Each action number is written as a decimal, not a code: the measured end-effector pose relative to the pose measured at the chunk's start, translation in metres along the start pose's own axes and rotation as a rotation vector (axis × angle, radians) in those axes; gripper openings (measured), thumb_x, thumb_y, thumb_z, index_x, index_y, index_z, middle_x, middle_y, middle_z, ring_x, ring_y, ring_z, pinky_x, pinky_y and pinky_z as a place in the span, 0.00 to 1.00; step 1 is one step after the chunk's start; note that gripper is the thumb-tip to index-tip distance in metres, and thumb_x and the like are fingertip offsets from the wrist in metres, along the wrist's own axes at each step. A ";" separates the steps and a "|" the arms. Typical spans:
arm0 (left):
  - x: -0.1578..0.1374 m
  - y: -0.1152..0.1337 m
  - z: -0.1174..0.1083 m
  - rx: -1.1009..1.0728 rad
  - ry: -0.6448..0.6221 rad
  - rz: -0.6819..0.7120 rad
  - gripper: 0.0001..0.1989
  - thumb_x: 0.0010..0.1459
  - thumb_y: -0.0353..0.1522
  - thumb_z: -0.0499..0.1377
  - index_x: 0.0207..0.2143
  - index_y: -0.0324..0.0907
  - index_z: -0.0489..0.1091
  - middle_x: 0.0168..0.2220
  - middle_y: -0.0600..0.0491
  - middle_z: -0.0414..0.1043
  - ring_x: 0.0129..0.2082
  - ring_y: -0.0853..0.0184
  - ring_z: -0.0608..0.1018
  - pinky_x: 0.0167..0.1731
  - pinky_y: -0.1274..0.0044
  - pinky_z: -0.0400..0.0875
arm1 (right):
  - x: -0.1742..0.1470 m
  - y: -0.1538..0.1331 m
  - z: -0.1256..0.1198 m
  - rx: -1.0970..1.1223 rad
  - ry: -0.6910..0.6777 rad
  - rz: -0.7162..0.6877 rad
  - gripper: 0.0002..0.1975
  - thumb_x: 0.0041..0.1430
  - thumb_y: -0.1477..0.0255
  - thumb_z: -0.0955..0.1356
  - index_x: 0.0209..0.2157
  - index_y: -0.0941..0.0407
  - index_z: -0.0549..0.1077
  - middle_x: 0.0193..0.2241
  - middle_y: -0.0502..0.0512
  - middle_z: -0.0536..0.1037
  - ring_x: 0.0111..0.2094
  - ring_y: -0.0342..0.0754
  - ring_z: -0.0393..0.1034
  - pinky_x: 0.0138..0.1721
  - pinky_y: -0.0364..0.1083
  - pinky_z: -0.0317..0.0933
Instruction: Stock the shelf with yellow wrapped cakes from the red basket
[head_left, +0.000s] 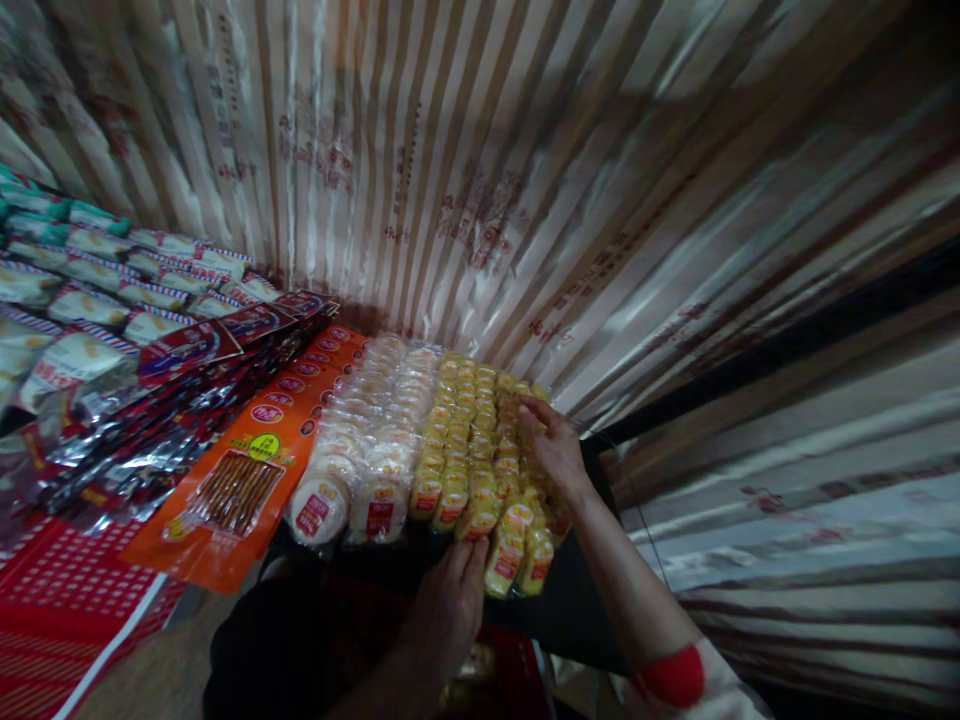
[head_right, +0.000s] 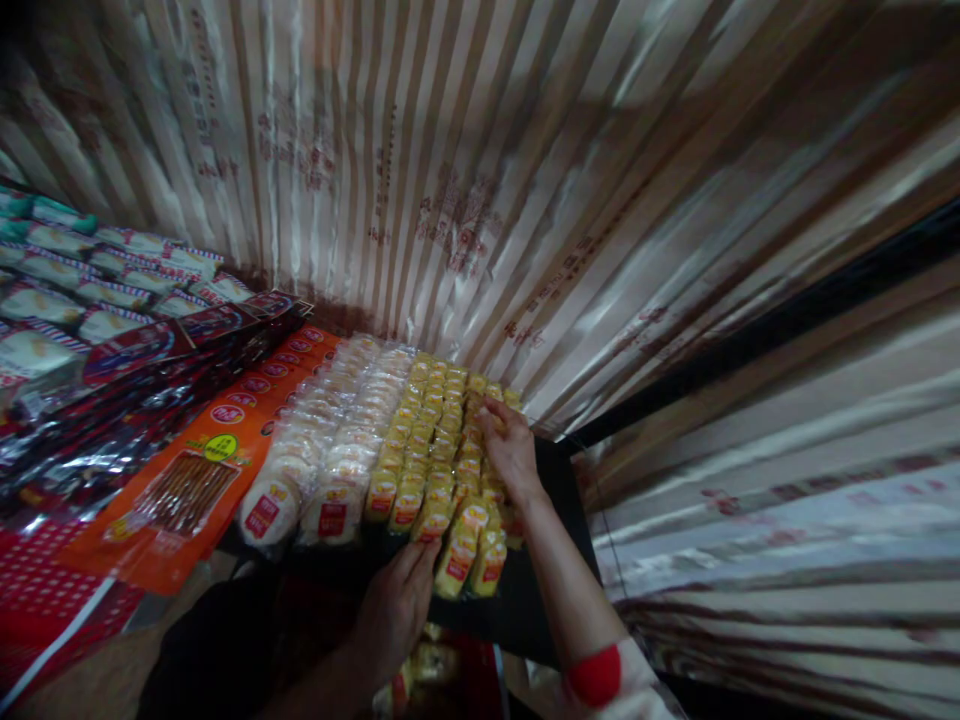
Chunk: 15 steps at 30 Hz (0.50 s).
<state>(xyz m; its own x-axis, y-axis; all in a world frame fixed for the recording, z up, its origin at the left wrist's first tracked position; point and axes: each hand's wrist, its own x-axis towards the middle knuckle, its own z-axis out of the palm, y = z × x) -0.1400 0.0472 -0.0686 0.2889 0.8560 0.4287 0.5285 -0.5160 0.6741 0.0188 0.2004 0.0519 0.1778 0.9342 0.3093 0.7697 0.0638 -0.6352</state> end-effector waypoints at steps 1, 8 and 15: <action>0.002 0.002 -0.003 0.034 -0.002 0.008 0.21 0.60 0.24 0.42 0.53 0.36 0.62 0.39 0.45 0.73 0.40 0.66 0.76 0.40 0.75 0.74 | -0.014 0.001 -0.007 -0.009 0.011 -0.020 0.24 0.54 0.54 0.62 0.44 0.56 0.73 0.43 0.58 0.75 0.47 0.52 0.67 0.52 0.53 0.57; 0.004 0.012 -0.013 0.078 0.064 0.055 0.19 0.60 0.30 0.46 0.52 0.32 0.63 0.41 0.40 0.71 0.42 0.62 0.75 0.41 0.71 0.74 | -0.120 0.006 -0.036 -0.171 -0.052 -0.231 0.15 0.55 0.58 0.65 0.38 0.51 0.75 0.39 0.57 0.76 0.49 0.54 0.63 0.51 0.56 0.59; -0.003 0.009 -0.010 0.153 0.026 0.095 0.24 0.57 0.32 0.49 0.55 0.29 0.57 0.47 0.38 0.67 0.47 0.59 0.71 0.45 0.70 0.71 | -0.183 0.024 -0.022 -0.377 0.001 -0.280 0.27 0.57 0.60 0.64 0.57 0.52 0.60 0.56 0.60 0.64 0.54 0.57 0.58 0.51 0.58 0.58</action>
<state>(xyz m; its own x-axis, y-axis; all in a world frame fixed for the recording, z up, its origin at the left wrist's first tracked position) -0.1441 0.0397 -0.0580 0.3233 0.8015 0.5030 0.6160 -0.5818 0.5311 0.0186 0.0228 -0.0045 -0.0684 0.8987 0.4332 0.9571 0.1817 -0.2259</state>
